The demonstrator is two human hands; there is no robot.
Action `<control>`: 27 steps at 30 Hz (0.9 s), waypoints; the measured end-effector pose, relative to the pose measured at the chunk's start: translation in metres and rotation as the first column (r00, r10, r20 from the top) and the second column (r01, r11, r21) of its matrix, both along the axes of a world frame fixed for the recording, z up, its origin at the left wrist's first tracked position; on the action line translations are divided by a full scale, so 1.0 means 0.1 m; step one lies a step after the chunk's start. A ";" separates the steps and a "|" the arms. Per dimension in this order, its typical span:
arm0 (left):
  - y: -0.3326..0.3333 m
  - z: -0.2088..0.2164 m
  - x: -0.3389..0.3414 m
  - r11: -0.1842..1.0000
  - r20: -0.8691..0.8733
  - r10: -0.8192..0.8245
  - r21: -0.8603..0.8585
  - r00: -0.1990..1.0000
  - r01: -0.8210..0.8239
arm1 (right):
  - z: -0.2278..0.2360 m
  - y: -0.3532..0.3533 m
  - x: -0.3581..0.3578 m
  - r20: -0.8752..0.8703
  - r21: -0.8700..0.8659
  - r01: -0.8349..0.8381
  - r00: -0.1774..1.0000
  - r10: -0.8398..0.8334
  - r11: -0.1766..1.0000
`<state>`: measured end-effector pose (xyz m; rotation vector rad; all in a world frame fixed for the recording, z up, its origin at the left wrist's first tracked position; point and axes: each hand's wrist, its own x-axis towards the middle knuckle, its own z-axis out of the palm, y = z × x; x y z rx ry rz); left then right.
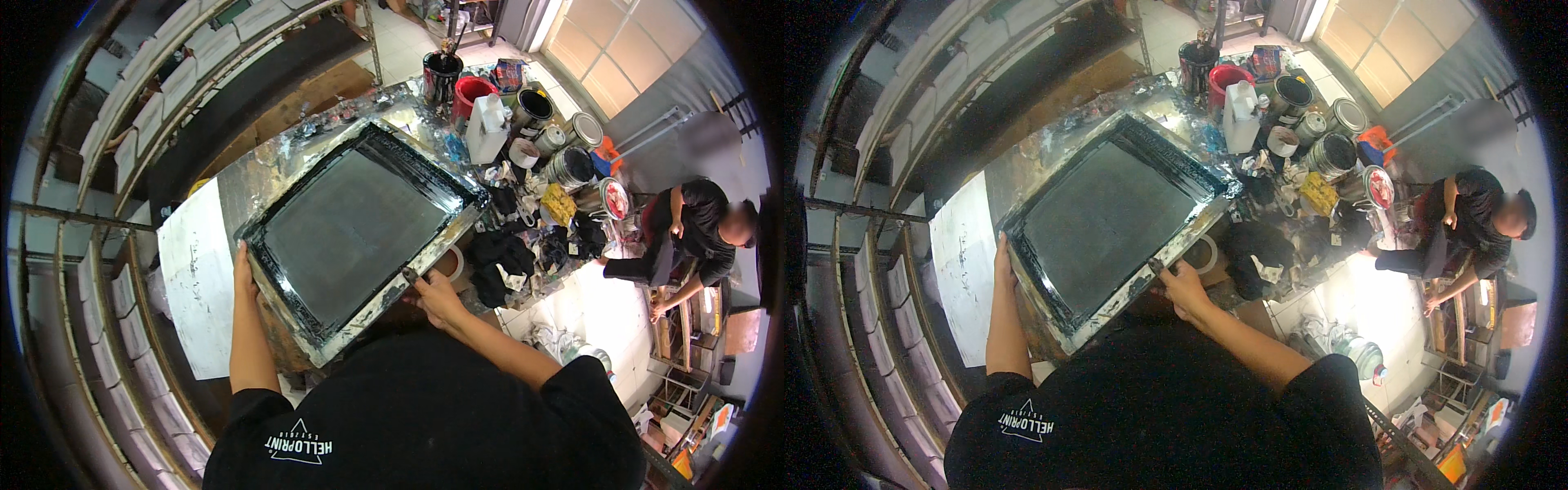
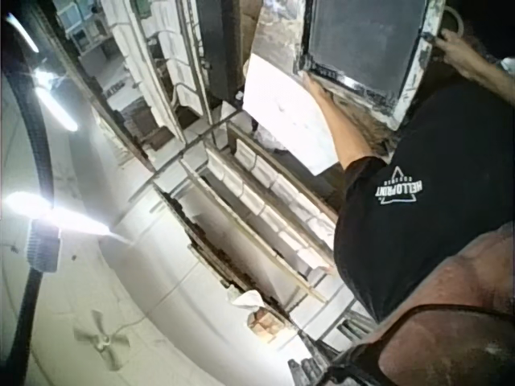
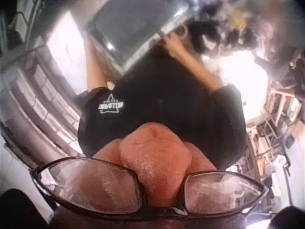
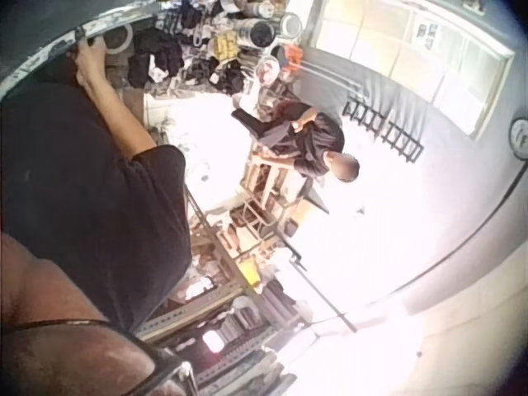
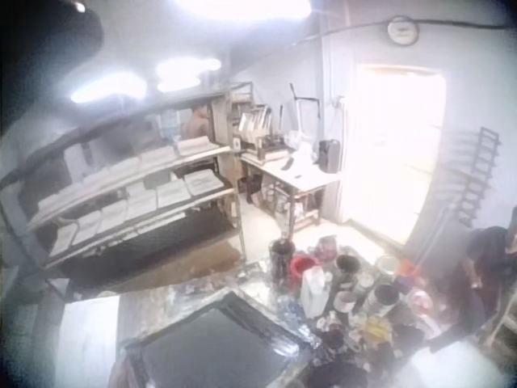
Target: The person wipes a screen printing frame, applies ink to it using a spatula, and peels a sheet of paper from a flat surface.
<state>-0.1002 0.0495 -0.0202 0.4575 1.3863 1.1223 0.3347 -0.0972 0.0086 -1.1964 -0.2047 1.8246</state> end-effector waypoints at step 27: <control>-0.93 -0.32 0.16 0.993 -0.617 -0.115 -0.086 0.778 0.078 | -0.15 0.59 2.04 0.969 0.139 -0.280 -0.161 -0.189 0.950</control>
